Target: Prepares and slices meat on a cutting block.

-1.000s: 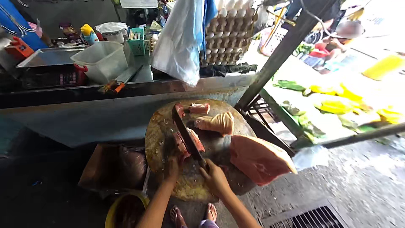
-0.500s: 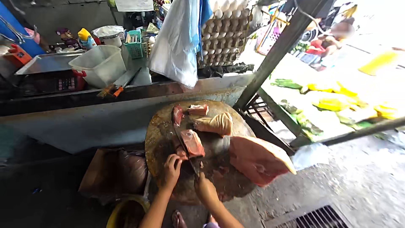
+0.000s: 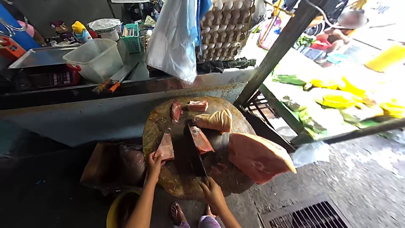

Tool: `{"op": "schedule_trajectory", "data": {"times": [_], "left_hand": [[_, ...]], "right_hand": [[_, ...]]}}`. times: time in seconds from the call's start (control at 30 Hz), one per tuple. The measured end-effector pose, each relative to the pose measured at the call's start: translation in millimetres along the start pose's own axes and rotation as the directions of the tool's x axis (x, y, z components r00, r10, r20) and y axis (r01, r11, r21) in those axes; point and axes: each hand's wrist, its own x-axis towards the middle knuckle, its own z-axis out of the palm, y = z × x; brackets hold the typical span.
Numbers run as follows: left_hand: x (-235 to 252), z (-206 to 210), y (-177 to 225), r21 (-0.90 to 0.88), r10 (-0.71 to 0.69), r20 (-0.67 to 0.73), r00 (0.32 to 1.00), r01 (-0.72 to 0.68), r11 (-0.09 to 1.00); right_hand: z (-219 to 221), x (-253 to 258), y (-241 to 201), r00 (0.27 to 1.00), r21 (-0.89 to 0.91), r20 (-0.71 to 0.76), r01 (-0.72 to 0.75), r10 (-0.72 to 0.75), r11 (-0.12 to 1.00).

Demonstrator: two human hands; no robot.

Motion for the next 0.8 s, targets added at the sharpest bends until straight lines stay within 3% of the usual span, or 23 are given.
{"op": "schedule_trajectory", "data": {"times": [0.07,0.17,0.3,0.4,0.47,0.53,0.63,0.8], "left_hand": [[6,-19,0,-0.057,-0.051,0.037,0.998,0.053,0.997],[17,-39,14,0.078,-0.068,0.170,0.983,0.055,0.995],[32,-59,42,0.315,-0.177,0.332,0.926,0.068,0.946],[34,-61,43,0.351,-0.209,0.271,0.940,0.105,0.931],[31,-61,35,0.254,-0.164,0.183,0.969,0.115,0.960],[26,-62,26,0.159,-0.161,0.086,0.983,0.146,0.976],[20,-62,22,0.150,-0.186,0.017,0.982,0.182,0.972],[19,-58,24,0.199,-0.198,-0.027,0.980,0.199,0.960]], "right_hand": [[4,1,7,0.999,0.069,-0.018,-0.039,0.041,0.997],[-2,0,2,0.999,0.021,-0.029,-0.034,0.035,0.999],[-12,-6,-25,0.986,-0.135,0.011,0.164,-0.164,0.977],[-11,-12,-67,0.891,-0.132,0.012,0.452,-0.454,0.882],[-8,-13,-103,0.776,-0.113,-0.039,0.623,-0.630,0.774],[-7,-9,-133,0.711,-0.108,-0.027,0.697,-0.703,0.709],[-3,13,-147,0.732,-0.177,0.071,0.678,-0.678,0.714],[19,45,-127,0.894,-0.395,0.277,0.441,-0.353,0.806]]}}
